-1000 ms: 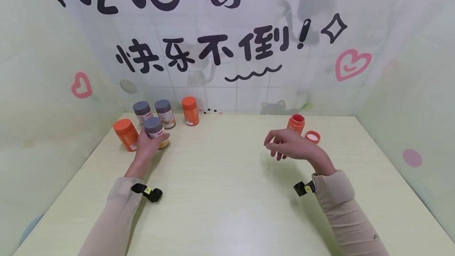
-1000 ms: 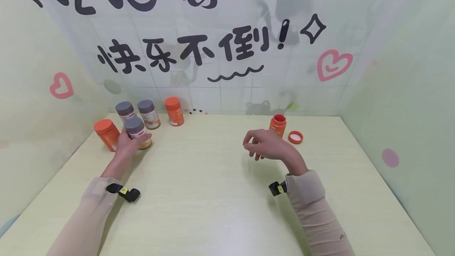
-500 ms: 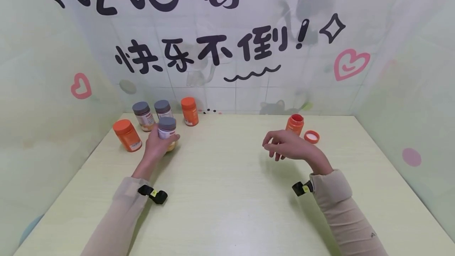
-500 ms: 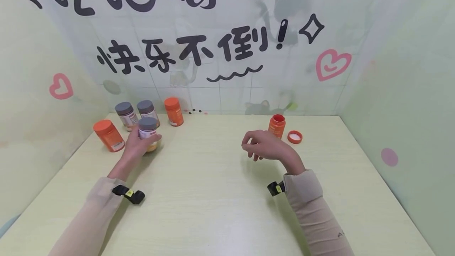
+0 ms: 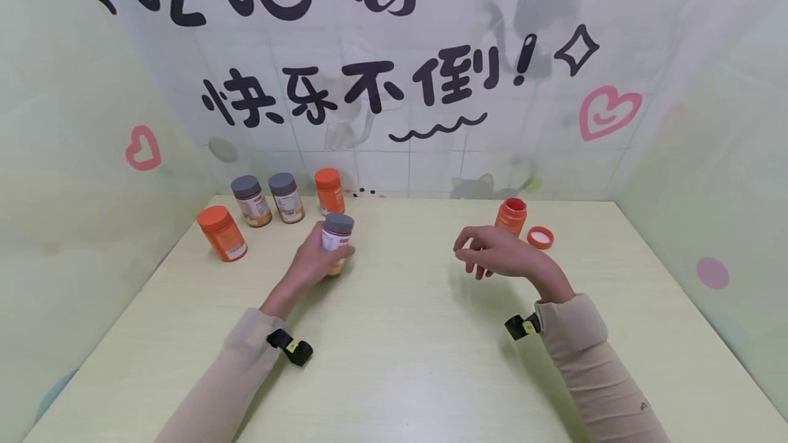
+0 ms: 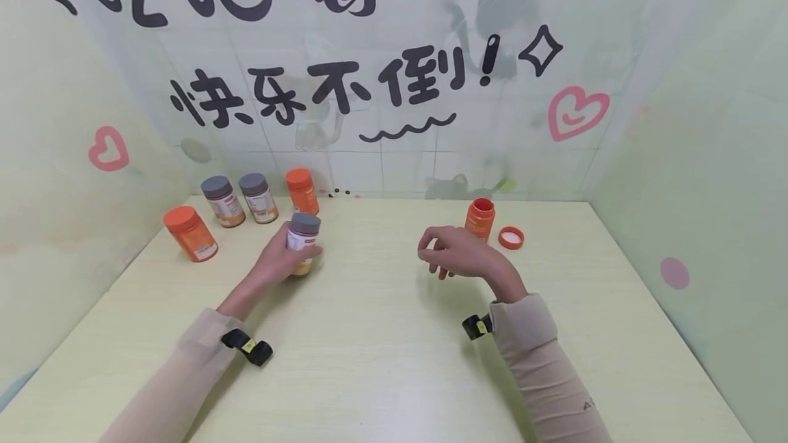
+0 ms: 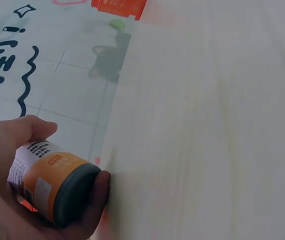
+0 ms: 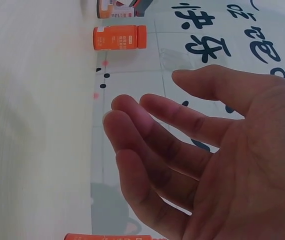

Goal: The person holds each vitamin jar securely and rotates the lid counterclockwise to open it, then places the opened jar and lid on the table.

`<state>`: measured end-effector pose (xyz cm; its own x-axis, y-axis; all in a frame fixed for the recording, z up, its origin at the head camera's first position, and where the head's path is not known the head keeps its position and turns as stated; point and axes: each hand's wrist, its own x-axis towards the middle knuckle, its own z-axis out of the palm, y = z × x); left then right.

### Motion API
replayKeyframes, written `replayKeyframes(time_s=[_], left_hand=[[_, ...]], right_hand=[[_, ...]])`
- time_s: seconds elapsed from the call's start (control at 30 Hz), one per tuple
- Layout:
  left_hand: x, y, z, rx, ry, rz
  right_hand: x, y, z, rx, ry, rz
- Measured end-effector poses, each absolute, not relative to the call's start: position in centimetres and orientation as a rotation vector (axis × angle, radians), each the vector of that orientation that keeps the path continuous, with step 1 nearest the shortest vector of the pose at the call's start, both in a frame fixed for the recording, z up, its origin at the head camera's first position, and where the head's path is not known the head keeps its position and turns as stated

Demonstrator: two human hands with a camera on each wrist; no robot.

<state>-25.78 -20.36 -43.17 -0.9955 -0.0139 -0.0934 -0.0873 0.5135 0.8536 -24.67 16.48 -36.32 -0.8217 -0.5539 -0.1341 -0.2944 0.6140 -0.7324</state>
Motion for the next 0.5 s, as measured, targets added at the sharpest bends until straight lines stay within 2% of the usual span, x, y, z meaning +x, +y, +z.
replayKeyframes(time_s=[0.5], left_hand=[[-23.8,-10.9,-42.7,0.122,2.657,1.396]], right_hand=[[-24.4,15.2,-36.8,-0.545,2.509,-1.045]])
